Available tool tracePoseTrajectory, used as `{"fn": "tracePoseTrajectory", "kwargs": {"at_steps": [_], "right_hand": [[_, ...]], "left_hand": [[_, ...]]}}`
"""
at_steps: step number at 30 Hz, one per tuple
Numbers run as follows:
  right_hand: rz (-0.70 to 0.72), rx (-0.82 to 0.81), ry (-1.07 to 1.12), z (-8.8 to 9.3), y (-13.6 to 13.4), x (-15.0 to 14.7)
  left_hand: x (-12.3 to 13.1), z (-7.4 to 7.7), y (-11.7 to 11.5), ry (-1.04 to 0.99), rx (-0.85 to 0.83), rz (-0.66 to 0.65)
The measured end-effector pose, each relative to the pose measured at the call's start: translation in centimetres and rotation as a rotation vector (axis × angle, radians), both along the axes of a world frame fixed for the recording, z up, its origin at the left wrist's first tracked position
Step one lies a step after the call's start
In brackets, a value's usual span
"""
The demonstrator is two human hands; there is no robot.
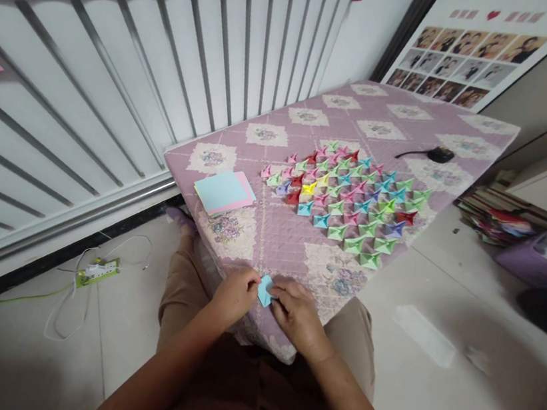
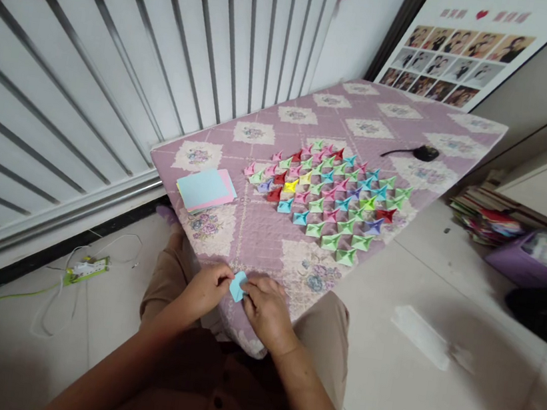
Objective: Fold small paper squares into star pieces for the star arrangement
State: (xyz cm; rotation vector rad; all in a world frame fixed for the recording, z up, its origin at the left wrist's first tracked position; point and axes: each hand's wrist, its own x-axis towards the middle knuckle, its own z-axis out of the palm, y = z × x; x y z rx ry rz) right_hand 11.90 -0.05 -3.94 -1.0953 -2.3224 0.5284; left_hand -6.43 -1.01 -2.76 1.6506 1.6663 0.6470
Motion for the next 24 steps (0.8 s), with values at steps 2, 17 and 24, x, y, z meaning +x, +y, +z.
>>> {"fn": "tracePoseTrajectory", "kwargs": {"at_steps": [2,17,24], "right_hand": [[0.007,-0.003,-0.030,0.1,-0.1,0.1],[-0.008,-0.026,-0.052,0.1,0.1,0.1],[0.008,-0.024,-0.039,-0.2,0.3,0.2]], "left_hand": [[-0.3,0.1,-0.3,0.049,0.021,-0.052],[-1.6,0.4,-0.4,0.383,0.186,-0.485],[-1.9,-0.7,-0.5,0.409,0.236,-0.462]]}}
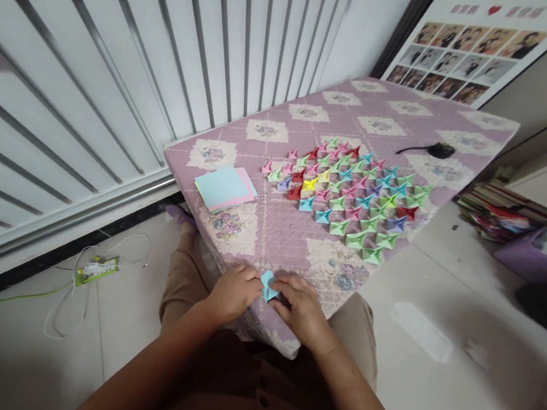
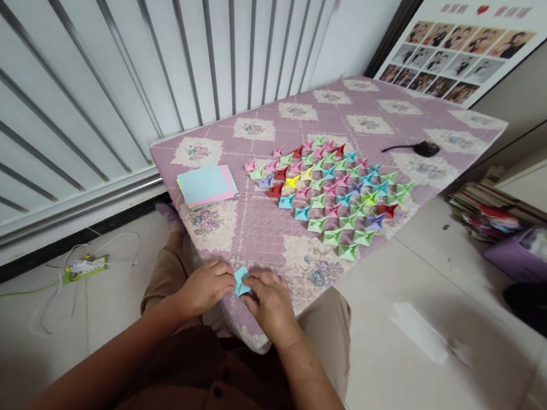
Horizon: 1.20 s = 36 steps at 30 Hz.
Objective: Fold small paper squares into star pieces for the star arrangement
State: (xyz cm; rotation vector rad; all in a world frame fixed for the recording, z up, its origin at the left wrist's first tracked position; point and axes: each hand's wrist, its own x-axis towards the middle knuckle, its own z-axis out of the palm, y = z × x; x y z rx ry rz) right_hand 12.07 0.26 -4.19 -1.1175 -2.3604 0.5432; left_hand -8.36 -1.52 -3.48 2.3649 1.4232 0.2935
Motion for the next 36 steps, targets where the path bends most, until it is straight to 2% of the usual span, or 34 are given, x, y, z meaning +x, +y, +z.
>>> {"fn": "tracePoseTrajectory", "kwargs": {"at_steps": [6,14,24,30,36], "right_hand": [[-0.019,0.017,-0.008,0.1,-0.2,-0.2],[-0.056,0.062,-0.026,0.2,-0.5,-0.7],[-0.103,0.132,-0.007,-0.9,-0.4,-0.6],[-0.155,0.100,-0.059,-0.6,-0.3,-0.6],[-0.183,0.035,-0.145,0.0,0.1,-0.7]], "left_hand": [[0.2,-0.7,-0.5,-0.004,0.086,0.043],[0.2,-0.5,-0.8,0.011,0.086,0.078],[0.5,-0.4,-0.8,-0.053,0.106,0.194],[0.4,-0.5,-0.5,-0.100,0.066,0.274],[0.6,-0.1,0.0,-0.044,-0.001,0.286]]}}
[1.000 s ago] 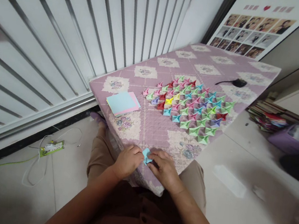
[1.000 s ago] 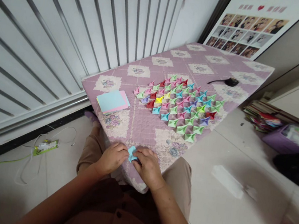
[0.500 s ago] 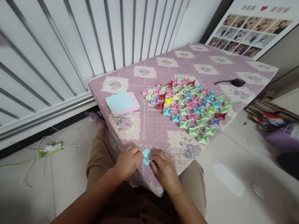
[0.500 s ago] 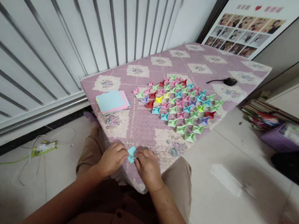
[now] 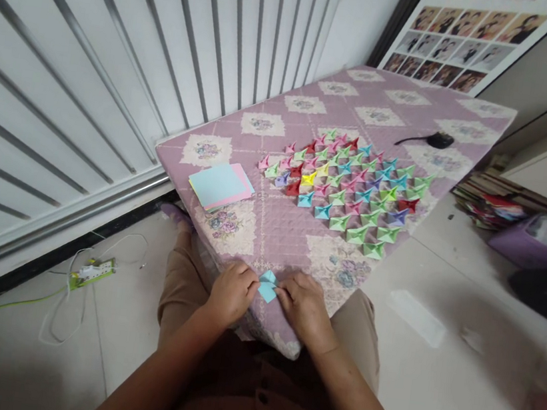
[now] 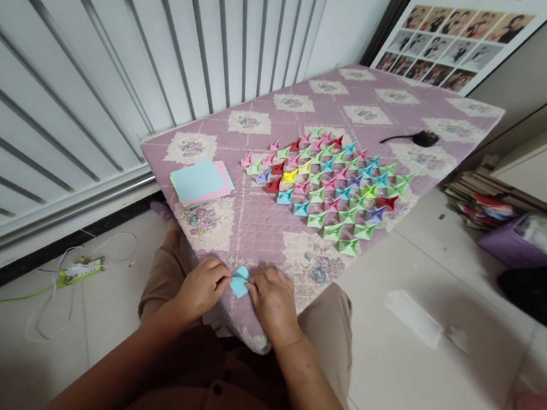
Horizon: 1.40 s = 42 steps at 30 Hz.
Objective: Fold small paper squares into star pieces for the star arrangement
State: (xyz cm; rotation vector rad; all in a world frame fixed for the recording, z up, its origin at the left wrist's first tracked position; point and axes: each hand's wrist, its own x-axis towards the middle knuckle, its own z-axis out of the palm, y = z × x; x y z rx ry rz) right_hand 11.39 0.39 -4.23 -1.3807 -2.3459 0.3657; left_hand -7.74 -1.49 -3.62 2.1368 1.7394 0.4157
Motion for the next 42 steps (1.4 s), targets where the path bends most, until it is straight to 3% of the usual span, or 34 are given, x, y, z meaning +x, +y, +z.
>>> {"fn": "tracePoseTrajectory", "kwargs": {"at_steps": [15,29,42], "right_hand": [[-0.123,-0.021,-0.185,0.8,0.5,-0.9],[-0.146,-0.123,-0.277,1.9,1.2,-1.4],[-0.145,-0.077,-0.235,1.5,1.3,-1.5]], "left_hand": [[0.3,2.3,1.2,0.167,-0.169,-0.048],[0.5,2.3,2.4,0.226,-0.240,-0.062],[0.6,2.1,2.7,0.236,-0.225,-0.060]]}}
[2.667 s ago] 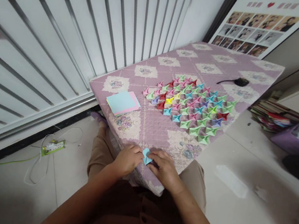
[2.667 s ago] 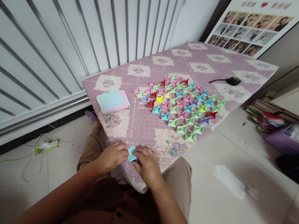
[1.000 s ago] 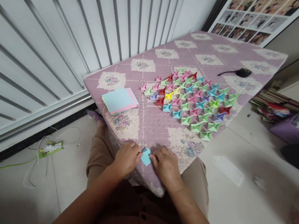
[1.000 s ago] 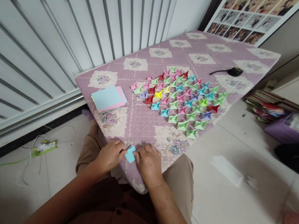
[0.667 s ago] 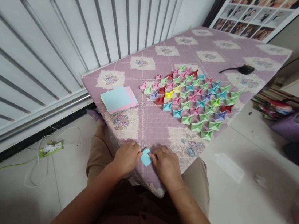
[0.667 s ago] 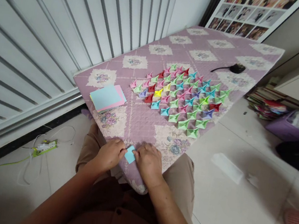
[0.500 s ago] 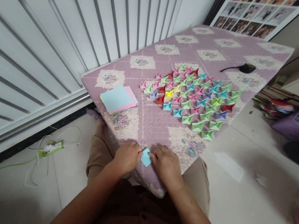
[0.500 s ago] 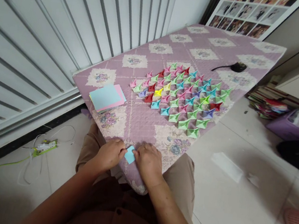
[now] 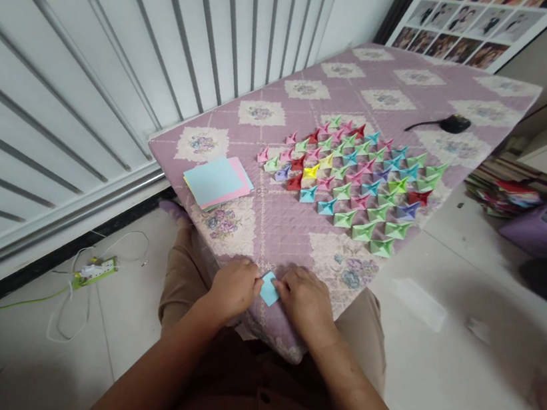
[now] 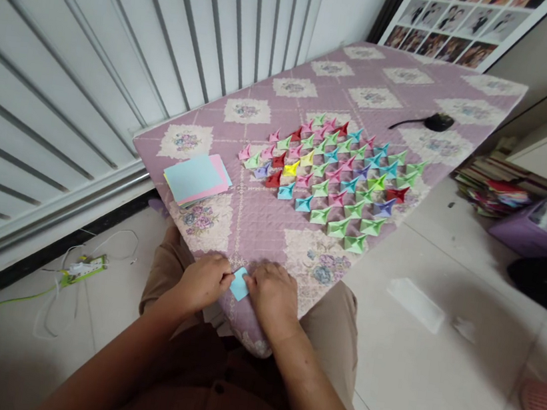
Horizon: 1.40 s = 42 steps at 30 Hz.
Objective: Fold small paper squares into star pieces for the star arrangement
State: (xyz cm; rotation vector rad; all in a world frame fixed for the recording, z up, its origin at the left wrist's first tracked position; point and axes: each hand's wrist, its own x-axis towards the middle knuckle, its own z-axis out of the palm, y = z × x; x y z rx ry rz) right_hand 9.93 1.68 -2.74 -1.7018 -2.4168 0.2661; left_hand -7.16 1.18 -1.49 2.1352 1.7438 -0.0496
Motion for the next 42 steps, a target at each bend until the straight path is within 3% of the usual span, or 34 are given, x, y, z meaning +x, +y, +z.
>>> {"fn": "tracePoseTrajectory", "kwargs": {"at_steps": [25,28,35,42], "right_hand": [[-0.042,0.053,0.168,-0.4,-0.5,0.2],[-0.063,0.045,0.173,-0.5,-0.6,0.2],[-0.063,0.072,0.164,-0.6,-0.7,0.2],[-0.077,0.083,0.155,-0.8,-0.9,0.0]], "left_hand": [[-0.4,0.3,-0.7,-0.100,0.012,0.015],[-0.6,0.0,-0.8,-0.096,0.057,-0.051],[-1.2,-1.0,-0.7,-0.152,0.185,-0.358],[-1.6,-1.3,-0.7,-0.121,0.190,-0.415]]}}
